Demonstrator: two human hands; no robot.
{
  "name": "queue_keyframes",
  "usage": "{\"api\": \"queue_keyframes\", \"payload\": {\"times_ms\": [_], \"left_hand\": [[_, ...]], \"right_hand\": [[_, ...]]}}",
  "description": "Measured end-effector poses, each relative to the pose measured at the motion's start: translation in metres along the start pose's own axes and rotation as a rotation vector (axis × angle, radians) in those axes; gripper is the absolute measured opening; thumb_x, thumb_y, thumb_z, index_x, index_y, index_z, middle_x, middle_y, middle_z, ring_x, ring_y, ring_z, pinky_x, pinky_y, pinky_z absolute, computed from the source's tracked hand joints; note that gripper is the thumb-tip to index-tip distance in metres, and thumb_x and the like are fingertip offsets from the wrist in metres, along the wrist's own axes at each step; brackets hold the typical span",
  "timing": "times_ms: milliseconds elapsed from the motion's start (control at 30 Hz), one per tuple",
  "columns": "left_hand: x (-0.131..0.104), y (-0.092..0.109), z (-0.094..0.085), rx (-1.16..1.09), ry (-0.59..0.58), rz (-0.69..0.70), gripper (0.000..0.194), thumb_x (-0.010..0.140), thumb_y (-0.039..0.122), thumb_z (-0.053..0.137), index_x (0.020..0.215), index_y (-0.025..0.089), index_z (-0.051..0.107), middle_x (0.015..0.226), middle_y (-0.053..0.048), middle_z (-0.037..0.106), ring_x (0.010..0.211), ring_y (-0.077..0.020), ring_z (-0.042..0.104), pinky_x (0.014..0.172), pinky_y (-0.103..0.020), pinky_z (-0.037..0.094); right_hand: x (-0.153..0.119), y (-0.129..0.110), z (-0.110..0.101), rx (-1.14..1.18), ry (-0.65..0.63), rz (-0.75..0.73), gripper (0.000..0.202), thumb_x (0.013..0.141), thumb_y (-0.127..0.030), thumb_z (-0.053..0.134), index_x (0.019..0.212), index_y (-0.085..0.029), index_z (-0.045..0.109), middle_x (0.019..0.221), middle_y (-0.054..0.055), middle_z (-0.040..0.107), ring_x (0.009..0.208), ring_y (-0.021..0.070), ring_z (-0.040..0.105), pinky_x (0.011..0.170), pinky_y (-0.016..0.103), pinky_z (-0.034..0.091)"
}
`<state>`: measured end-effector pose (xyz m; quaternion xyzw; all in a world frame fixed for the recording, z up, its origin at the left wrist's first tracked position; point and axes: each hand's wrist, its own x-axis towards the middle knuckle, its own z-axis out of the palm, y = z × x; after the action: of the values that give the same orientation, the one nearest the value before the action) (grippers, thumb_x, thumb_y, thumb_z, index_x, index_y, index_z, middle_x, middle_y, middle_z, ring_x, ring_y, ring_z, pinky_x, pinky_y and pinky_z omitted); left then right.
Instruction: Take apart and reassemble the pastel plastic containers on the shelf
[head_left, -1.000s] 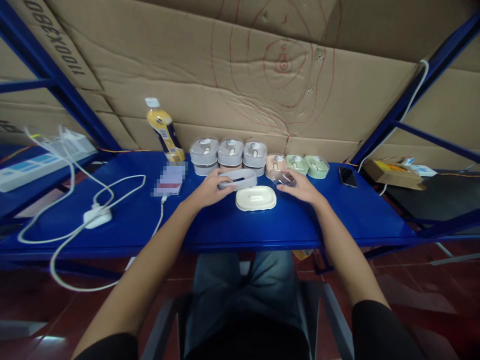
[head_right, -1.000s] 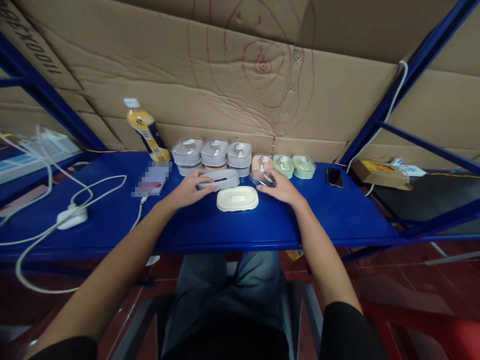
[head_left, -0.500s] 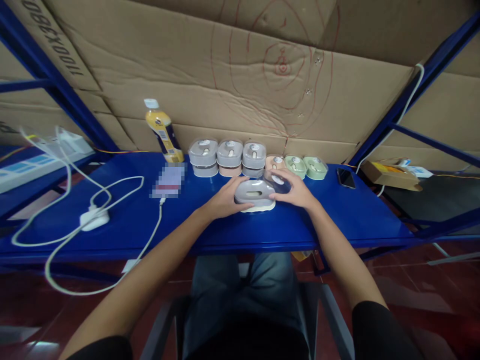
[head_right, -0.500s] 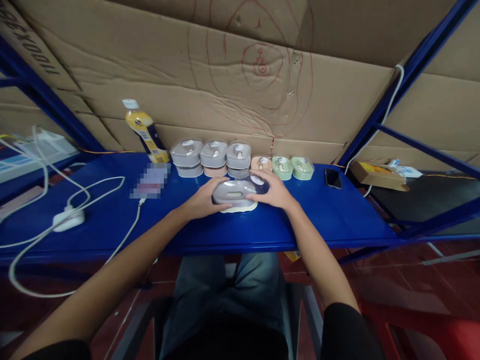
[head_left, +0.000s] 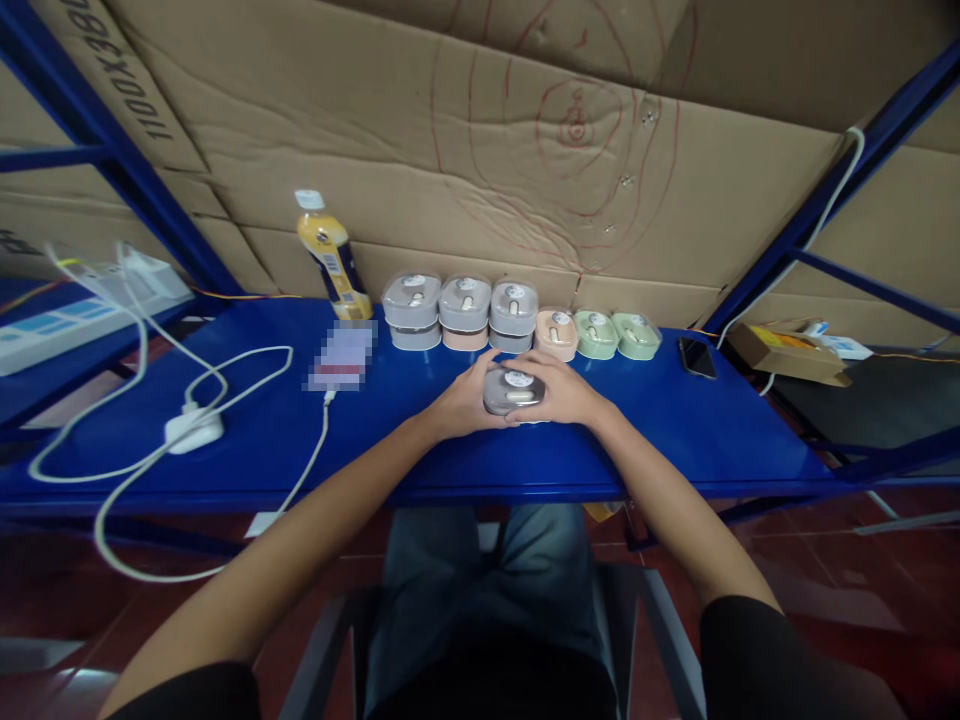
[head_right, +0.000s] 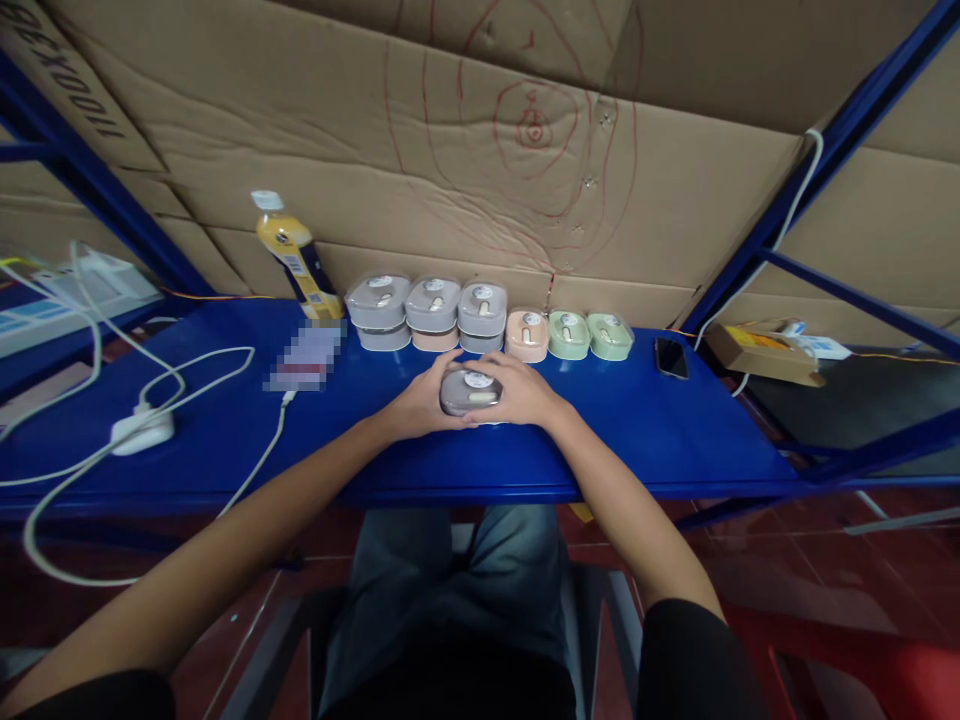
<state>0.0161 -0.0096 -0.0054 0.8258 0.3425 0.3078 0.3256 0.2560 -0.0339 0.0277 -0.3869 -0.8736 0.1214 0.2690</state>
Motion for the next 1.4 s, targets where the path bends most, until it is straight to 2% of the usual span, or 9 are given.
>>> {"api": "queue_keyframes", "payload": {"times_ms": [400,533,633,733,833,967,1200,1300,1400], "left_hand": [[-0.001,0.000,-0.007,0.088,-0.017,-0.010,0.113,0.069,0.057,0.092,0.159,0.022,0.033,0.154,-0.019,0.057,0.141,-0.0401,0.058,0.119,-0.058,0.046],[-0.002,0.001,-0.007,0.112,-0.014,-0.020,0.095,0.082,0.056,0.080,0.157,0.021,0.034,0.137,-0.015,0.067,0.134,-0.0350,0.062,0.117,-0.054,0.047],[-0.002,0.003,-0.006,0.150,-0.019,-0.017,0.085,0.086,0.055,0.076,0.155,0.022,0.038,0.136,-0.014,0.066,0.132,-0.0349,0.062,0.115,-0.054,0.047],[-0.001,0.005,-0.006,0.163,-0.011,-0.013,0.079,0.087,0.052,0.075,0.152,0.023,0.042,0.134,-0.013,0.067,0.131,-0.0351,0.063,0.115,-0.055,0.047],[-0.001,0.004,-0.006,0.158,-0.016,-0.024,0.078,0.088,0.052,0.074,0.152,0.022,0.042,0.134,-0.013,0.067,0.133,-0.0348,0.061,0.116,-0.054,0.047],[-0.001,0.003,-0.006,0.175,-0.027,-0.023,0.078,0.088,0.053,0.073,0.151,0.020,0.043,0.136,-0.014,0.066,0.136,-0.0350,0.059,0.119,-0.054,0.045],[-0.001,0.004,-0.006,0.190,-0.042,-0.044,0.075,0.088,0.054,0.072,0.150,0.020,0.046,0.137,-0.014,0.064,0.135,-0.0349,0.059,0.118,-0.053,0.045],[-0.001,0.003,-0.006,0.186,-0.037,-0.038,0.074,0.088,0.054,0.072,0.149,0.022,0.047,0.137,-0.014,0.065,0.135,-0.0352,0.059,0.118,-0.055,0.045],[0.000,0.001,-0.006,0.194,-0.030,-0.025,0.074,0.087,0.055,0.072,0.148,0.021,0.048,0.136,-0.014,0.065,0.134,-0.0349,0.060,0.118,-0.055,0.046]], "right_hand": [[-0.036,0.012,-0.011,0.050,0.028,-0.001,0.095,0.077,-0.067,0.087,0.157,-0.030,0.053,0.142,0.014,0.063,0.133,0.0354,0.062,0.117,0.058,0.049],[-0.049,0.031,-0.043,-0.037,0.321,0.048,0.087,0.076,-0.065,0.087,0.150,-0.030,0.059,0.142,0.013,0.067,0.130,0.0372,0.064,0.115,0.059,0.048],[-0.049,0.070,-0.077,-0.240,0.741,0.275,0.090,0.075,-0.069,0.083,0.148,-0.023,0.058,0.140,0.017,0.065,0.128,0.0394,0.062,0.114,0.063,0.047],[-0.044,0.116,-0.105,-0.384,0.937,0.667,0.093,0.073,-0.064,0.084,0.149,-0.019,0.057,0.137,0.019,0.061,0.126,0.0389,0.061,0.111,0.060,0.047],[-0.039,0.146,-0.117,-0.442,0.856,0.936,0.091,0.071,-0.060,0.086,0.148,-0.022,0.058,0.135,0.017,0.057,0.121,0.0364,0.062,0.109,0.056,0.048],[-0.037,0.156,-0.111,-0.530,0.717,1.044,0.087,0.075,-0.062,0.084,0.148,-0.024,0.056,0.136,0.017,0.054,0.125,0.0382,0.061,0.108,0.057,0.048],[-0.038,0.143,-0.102,-0.644,0.729,0.971,0.097,0.076,-0.068,0.078,0.148,-0.010,0.050,0.140,0.030,0.054,0.130,0.0485,0.055,0.106,0.066,0.044],[-0.031,0.122,-0.091,-0.716,0.743,0.700,0.075,0.092,-0.060,0.061,0.145,-0.008,0.052,0.148,0.031,0.051,0.138,0.0461,0.049,0.113,0.065,0.040],[-0.012,0.095,-0.063,-0.689,0.491,0.345,0.057,0.099,-0.050,0.050,0.140,-0.010,0.058,0.148,0.027,0.055,0.140,0.0392,0.051,0.119,0.056,0.040]]}}
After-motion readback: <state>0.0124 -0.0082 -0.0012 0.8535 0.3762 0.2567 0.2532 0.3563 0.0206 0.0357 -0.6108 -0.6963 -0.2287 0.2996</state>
